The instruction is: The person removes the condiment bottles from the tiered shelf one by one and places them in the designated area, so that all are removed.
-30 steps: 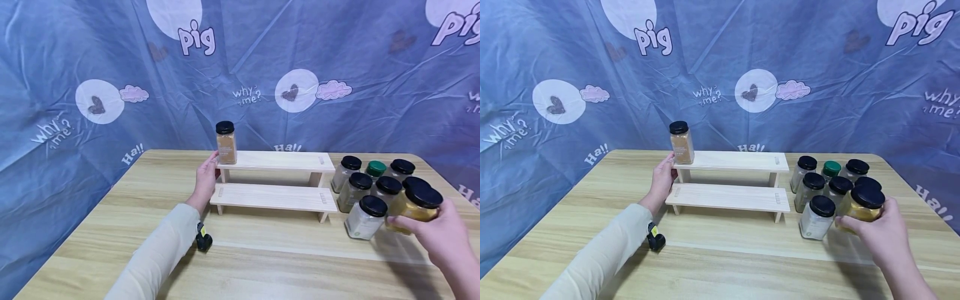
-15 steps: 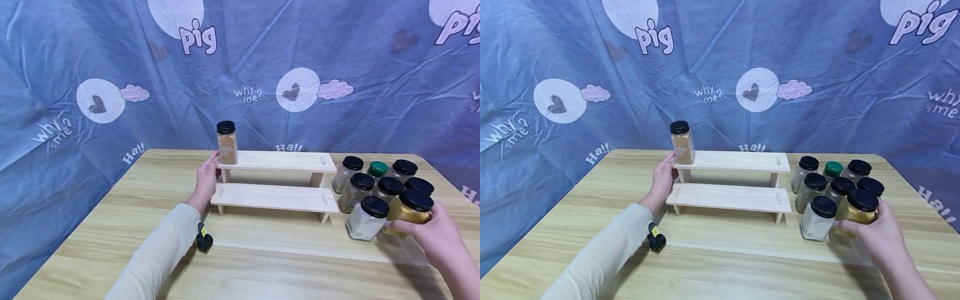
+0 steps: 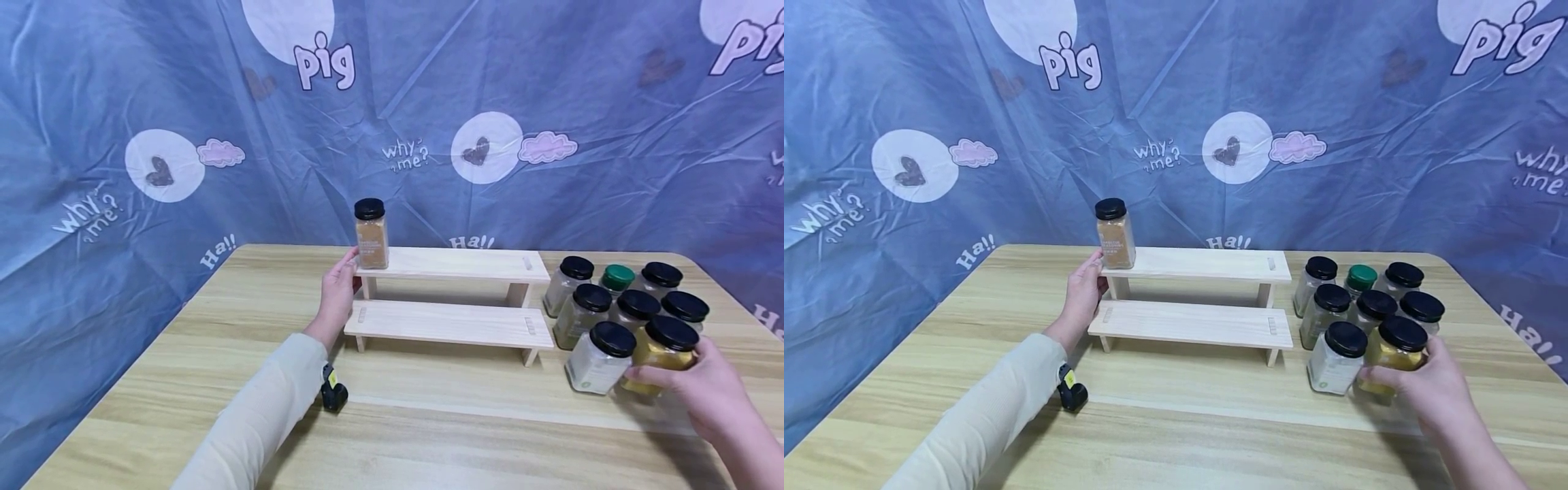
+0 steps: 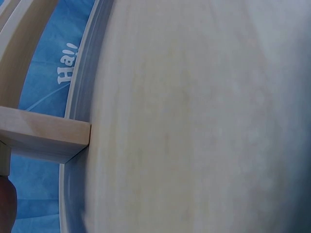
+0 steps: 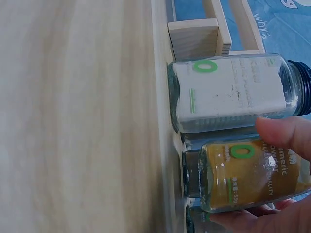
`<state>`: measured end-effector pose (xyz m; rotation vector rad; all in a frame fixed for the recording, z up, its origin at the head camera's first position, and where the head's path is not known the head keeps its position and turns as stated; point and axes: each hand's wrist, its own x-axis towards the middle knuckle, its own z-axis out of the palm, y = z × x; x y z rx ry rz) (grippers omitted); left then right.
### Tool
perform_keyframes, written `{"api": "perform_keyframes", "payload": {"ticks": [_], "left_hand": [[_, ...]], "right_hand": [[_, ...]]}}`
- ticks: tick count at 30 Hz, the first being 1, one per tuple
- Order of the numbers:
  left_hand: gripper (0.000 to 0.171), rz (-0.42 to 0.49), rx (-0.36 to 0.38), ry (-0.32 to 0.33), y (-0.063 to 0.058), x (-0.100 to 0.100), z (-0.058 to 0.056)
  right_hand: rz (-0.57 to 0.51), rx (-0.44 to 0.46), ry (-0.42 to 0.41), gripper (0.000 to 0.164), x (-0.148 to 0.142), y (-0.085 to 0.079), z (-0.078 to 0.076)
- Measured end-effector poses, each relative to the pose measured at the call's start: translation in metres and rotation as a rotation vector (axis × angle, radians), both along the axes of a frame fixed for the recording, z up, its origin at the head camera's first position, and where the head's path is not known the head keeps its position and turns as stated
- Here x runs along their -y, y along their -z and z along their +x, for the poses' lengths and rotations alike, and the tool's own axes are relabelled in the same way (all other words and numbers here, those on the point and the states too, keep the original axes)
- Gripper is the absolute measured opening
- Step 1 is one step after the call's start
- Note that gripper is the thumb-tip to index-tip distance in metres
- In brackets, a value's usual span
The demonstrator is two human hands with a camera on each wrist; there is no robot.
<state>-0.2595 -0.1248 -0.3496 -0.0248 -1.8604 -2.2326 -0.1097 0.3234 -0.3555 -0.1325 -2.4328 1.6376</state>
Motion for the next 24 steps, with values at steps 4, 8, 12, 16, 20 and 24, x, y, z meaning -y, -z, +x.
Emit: {"api": "perform_keyframes", "payload": {"ticks": [4,8,12,16,20,24], "left_hand": [[0.041,0.005,-0.002,0.001,-0.0004,-0.0005,0.0009],[0.041,0.014,-0.014,0.000,-0.0005,-0.0009,0.0011],[0.041,0.016,-0.023,-0.005,0.0004,-0.0011,0.0002],[0.041,0.005,-0.018,-0.012,0.0005,-0.0009,0.0002],[0.041,0.005,-0.009,-0.015,0.0003,-0.0008,0.0007],[0.041,0.000,-0.004,-0.017,-0.0001,-0.0007,0.0013]], "right_hand": [[-0.053,-0.009,-0.020,0.064,-0.0015,0.0043,-0.0009],[-0.063,-0.016,-0.031,0.064,-0.0017,0.0070,-0.0017],[-0.025,-0.011,-0.028,0.064,-0.0013,0.0080,-0.0019],[0.033,0.000,-0.003,0.063,-0.0004,0.0079,-0.0017],[0.080,0.026,0.017,0.060,0.0000,0.0077,-0.0013],[0.114,0.050,0.022,0.057,-0.0007,0.0081,-0.0020]]}}
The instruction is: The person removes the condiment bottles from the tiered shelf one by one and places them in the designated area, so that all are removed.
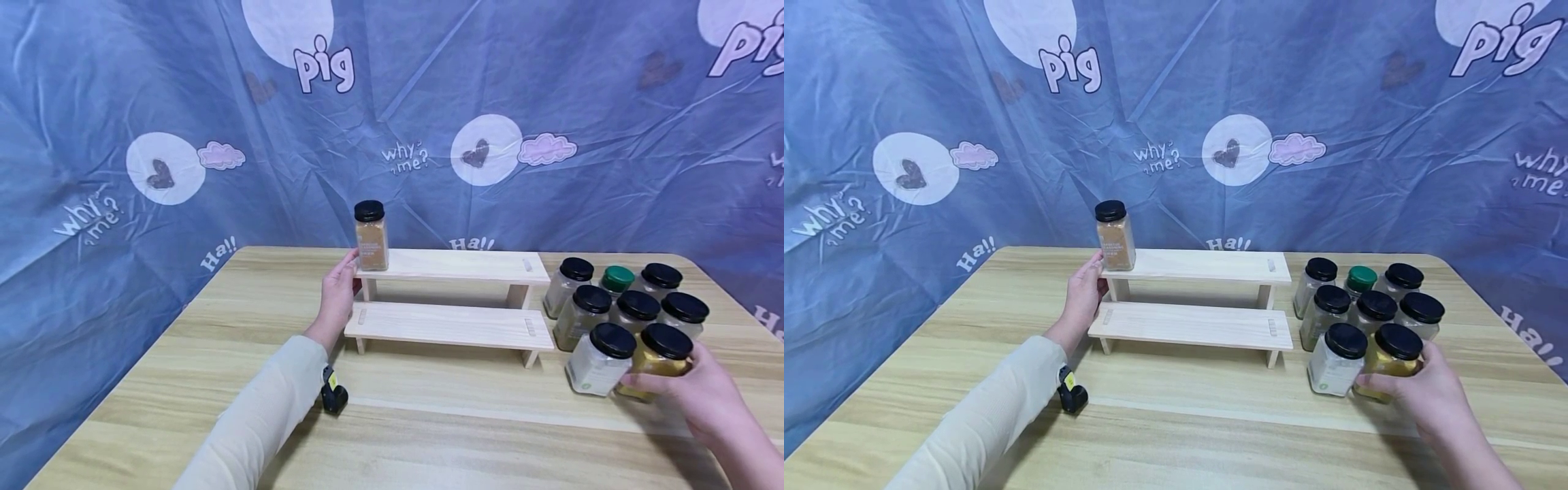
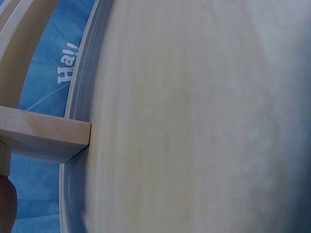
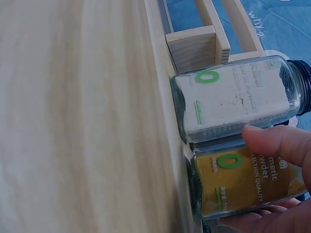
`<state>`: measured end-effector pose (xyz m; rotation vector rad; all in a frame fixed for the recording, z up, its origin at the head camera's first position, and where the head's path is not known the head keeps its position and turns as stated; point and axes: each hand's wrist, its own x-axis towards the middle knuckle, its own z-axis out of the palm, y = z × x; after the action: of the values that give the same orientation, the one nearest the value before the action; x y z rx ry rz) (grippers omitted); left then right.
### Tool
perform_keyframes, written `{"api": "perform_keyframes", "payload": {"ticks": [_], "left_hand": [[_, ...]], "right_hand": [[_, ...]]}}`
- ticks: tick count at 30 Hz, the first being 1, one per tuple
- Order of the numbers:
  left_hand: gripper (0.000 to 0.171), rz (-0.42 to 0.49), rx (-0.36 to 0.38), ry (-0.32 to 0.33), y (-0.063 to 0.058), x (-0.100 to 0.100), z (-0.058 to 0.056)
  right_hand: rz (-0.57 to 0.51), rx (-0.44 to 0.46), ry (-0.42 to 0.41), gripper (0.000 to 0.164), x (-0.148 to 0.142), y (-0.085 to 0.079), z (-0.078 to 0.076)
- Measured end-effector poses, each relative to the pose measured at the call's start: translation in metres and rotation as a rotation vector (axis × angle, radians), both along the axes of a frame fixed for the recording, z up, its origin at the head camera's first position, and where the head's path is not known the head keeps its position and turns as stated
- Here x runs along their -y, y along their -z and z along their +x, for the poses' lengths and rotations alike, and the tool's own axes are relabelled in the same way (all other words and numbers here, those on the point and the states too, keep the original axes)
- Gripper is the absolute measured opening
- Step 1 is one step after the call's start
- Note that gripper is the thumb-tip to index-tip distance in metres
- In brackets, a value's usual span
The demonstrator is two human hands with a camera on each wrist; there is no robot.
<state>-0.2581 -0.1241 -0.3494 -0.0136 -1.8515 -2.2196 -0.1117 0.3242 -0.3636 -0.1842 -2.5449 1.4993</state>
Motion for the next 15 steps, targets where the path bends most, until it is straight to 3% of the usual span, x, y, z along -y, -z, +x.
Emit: {"api": "perform_keyframes", "payload": {"ticks": [7,15], "left_hand": [[0.042,0.005,0.002,0.003,0.0011,-0.0002,0.0001],[0.042,-0.009,0.007,0.004,-0.0003,-0.0001,0.0007]], "right_hand": [[0.027,0.043,-0.002,0.058,-0.0020,0.0018,-0.0009],[0.029,-0.004,-0.058,0.062,-0.0020,0.0046,0.0004]]}}
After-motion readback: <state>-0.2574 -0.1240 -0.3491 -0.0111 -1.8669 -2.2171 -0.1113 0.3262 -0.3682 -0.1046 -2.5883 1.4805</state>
